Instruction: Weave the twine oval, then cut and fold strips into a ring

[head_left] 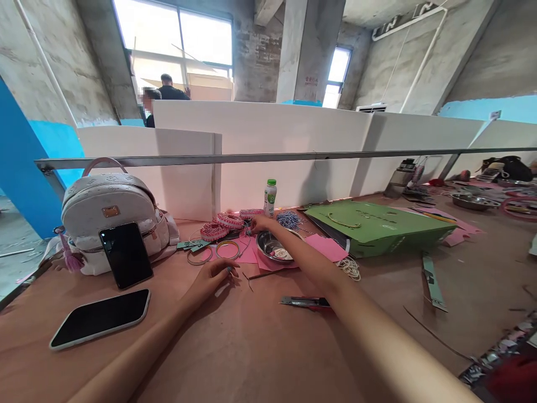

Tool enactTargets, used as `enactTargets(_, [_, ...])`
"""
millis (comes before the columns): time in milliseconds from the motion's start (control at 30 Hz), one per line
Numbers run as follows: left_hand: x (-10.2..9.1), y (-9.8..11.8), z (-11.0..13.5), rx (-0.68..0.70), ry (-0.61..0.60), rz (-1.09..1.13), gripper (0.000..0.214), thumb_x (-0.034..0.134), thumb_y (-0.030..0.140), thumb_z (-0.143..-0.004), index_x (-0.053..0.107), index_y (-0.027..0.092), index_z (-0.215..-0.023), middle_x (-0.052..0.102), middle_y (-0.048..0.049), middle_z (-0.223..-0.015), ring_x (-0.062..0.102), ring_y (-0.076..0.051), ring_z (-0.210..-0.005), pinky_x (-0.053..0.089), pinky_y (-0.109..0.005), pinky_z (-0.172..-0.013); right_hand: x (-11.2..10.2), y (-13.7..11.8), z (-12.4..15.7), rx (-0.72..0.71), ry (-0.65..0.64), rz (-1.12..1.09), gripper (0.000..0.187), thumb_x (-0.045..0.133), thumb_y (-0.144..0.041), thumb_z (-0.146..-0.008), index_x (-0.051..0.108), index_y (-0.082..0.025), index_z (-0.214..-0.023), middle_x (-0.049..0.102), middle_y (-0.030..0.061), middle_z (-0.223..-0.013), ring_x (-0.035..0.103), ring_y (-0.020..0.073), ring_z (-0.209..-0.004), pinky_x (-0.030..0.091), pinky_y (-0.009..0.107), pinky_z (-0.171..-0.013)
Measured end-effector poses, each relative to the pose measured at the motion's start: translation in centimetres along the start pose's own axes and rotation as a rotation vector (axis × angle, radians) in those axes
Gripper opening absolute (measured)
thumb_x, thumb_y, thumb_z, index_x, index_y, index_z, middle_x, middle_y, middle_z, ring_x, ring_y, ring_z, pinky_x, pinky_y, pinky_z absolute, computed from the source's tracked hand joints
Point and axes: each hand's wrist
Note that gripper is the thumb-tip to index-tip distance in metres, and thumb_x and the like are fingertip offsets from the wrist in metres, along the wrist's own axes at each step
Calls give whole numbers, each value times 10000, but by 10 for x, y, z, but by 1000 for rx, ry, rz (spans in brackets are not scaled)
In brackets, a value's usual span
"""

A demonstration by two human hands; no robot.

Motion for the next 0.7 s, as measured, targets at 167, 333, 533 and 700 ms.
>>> enactTargets(167, [0, -1, -1, -8, 4, 21, 324, 728, 457, -835, 703, 165, -973, 698, -50, -840, 734, -226, -758, 555, -327, -710, 4, -3, 5, -100, -39, 136, 444, 662, -267, -813, 657, -307, -1255, 632, 5, -1325, 502, 225, -1326, 429, 411, -1101])
enactTargets(333, [-1, -2, -2, -20, 16, 25, 335, 741, 453, -825, 715, 156, -978, 699, -59, -841, 730, -225, -767, 563, -330, -723, -10, -3, 8, -200, -17, 205, 444, 592, -348, -833, 661, -190, -1242, 685, 58, -1230, 564, 227, -1225, 460, 368, -1021])
enactTargets(533, [1, 4, 2, -28, 23, 32, 313, 728, 406, -838, 697, 162, -1030, 692, -63, -900, 732, -230, -803, 576, -349, -759, -18, -26, -117, -295, 62, 566, 305, 744, -284, -707, 710, -186, -994, 723, 69, -932, 659, 238, -879, 570, 353, -740])
enactTargets(700, [1, 5, 2, -8, 80, 26, 345, 747, 398, -803, 665, 178, -1056, 680, -46, -920, 727, -214, -779, 580, -332, -735, -42, -45, -182, -400, 110, 650, 229, 678, -158, -746, 685, -179, -974, 695, 48, -975, 604, 121, -654, 495, 259, -606])
Point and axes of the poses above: each hand's wrist, its own z-axis away from the middle knuckle, its own x-axis out of the palm, y = z × x
